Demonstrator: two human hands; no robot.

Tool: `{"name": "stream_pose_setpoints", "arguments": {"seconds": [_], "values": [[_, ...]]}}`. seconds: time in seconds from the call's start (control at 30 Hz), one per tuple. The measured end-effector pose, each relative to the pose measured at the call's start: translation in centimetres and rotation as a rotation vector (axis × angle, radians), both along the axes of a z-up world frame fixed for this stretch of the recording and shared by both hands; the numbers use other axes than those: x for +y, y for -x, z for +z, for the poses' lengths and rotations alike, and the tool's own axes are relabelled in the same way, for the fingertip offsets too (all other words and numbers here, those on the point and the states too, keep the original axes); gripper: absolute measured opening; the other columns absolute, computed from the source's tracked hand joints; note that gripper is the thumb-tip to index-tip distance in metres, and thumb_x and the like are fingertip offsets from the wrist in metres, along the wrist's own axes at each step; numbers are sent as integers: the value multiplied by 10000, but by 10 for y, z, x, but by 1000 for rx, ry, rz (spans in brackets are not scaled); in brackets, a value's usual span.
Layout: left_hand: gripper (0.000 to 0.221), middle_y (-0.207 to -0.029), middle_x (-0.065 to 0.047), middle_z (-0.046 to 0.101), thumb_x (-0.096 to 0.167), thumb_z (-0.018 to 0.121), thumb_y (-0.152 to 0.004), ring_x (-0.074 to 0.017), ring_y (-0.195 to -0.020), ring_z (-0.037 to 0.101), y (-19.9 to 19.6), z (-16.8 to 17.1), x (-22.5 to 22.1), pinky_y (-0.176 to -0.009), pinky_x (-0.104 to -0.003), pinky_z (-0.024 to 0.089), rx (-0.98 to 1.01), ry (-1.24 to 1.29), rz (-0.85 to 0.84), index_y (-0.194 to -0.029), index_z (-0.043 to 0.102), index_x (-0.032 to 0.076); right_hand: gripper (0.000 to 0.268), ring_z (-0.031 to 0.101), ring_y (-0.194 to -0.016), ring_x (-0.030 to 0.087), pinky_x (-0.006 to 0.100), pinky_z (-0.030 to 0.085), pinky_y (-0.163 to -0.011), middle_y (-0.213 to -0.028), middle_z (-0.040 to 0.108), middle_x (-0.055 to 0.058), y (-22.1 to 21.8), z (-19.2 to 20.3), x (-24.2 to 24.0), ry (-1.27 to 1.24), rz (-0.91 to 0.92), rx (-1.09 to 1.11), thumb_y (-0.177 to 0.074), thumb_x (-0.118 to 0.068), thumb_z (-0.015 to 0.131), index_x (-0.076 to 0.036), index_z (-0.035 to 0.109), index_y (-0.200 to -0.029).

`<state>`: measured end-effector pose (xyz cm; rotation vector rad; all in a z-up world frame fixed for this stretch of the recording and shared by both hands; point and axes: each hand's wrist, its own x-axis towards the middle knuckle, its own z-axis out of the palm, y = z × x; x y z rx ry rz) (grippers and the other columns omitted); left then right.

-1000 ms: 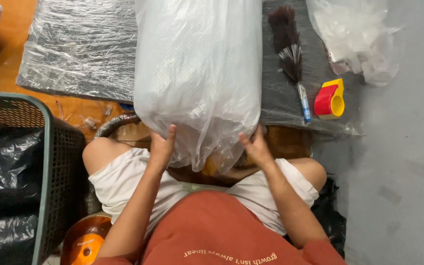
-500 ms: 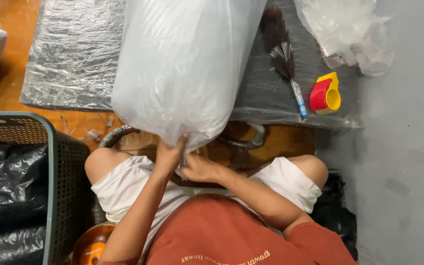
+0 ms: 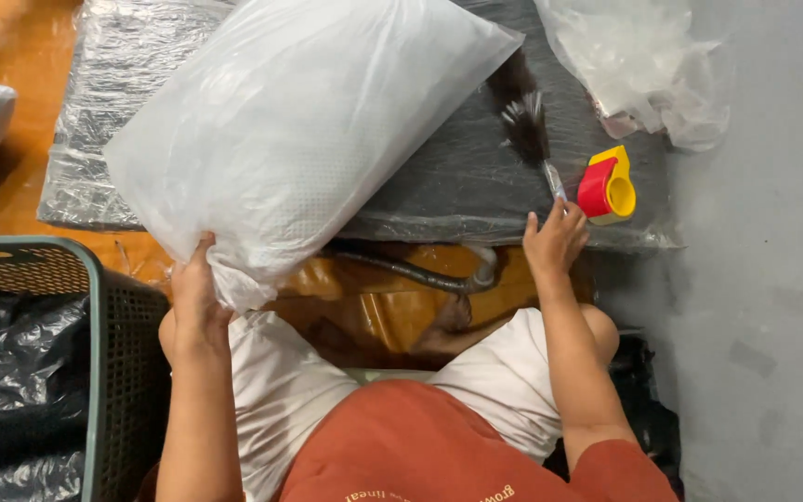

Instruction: The person cleans a plastic pillow cover with a duster, inserts a pillow into the cover, and seals the opening by hand.

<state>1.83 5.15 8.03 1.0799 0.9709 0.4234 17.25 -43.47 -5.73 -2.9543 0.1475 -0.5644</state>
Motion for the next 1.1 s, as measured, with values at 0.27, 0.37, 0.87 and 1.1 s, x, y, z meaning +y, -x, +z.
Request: {"name": "stream_pose_setpoints", "arguments": {"seconds": [0.27, 0.37, 0.87, 1.1], "values": [[532, -1237, -184, 691, 350, 849, -877, -197, -1121, 682, -13, -45, 38, -996, -377, 533, -29, 7, 25, -1263, 680, 24, 324, 545, -1085, 373, 536, 468, -855, -1090, 517, 120, -44, -20, -40, -5, -178, 136, -993, -377, 655, -82, 617, -1124], [561, -1221, -207, 696, 344, 856, -867, -229, -1112, 696, -14, -22, 31, -990, -400, 542, -37, 36, 29, -1262, 669, -9, 280, 699, -945, 466, 588, 514, -838, -962, 707, 208, -39, -23, -32, -343, -178, 8, -1079, -343, 558, -81, 553, -1177], [540, -1226, -224, 686, 306, 885, -846, -238, -1094, 714, -17, -33, 39, -937, -429, 578, -65, 97, 90, -1216, 688, -34, 301, 716, -789, 501, 569, 543, -650, -802, 692, 279, 26, 4, 99, -436, 260, 267, -1072, -373, 533, -97, 530, -1192], [518, -1208, -219, 682, 316, 864, -868, -227, -1078, 692, -7, -44, 40, -909, -391, 564, -36, -14, 20, -1230, 688, -10, 260, 709, -679, 431, 498, 522, -541, -653, 664, 186, 26, 35, 81, -401, 283, -68, -1100, -413, 533, -158, 587, -1097]]}}
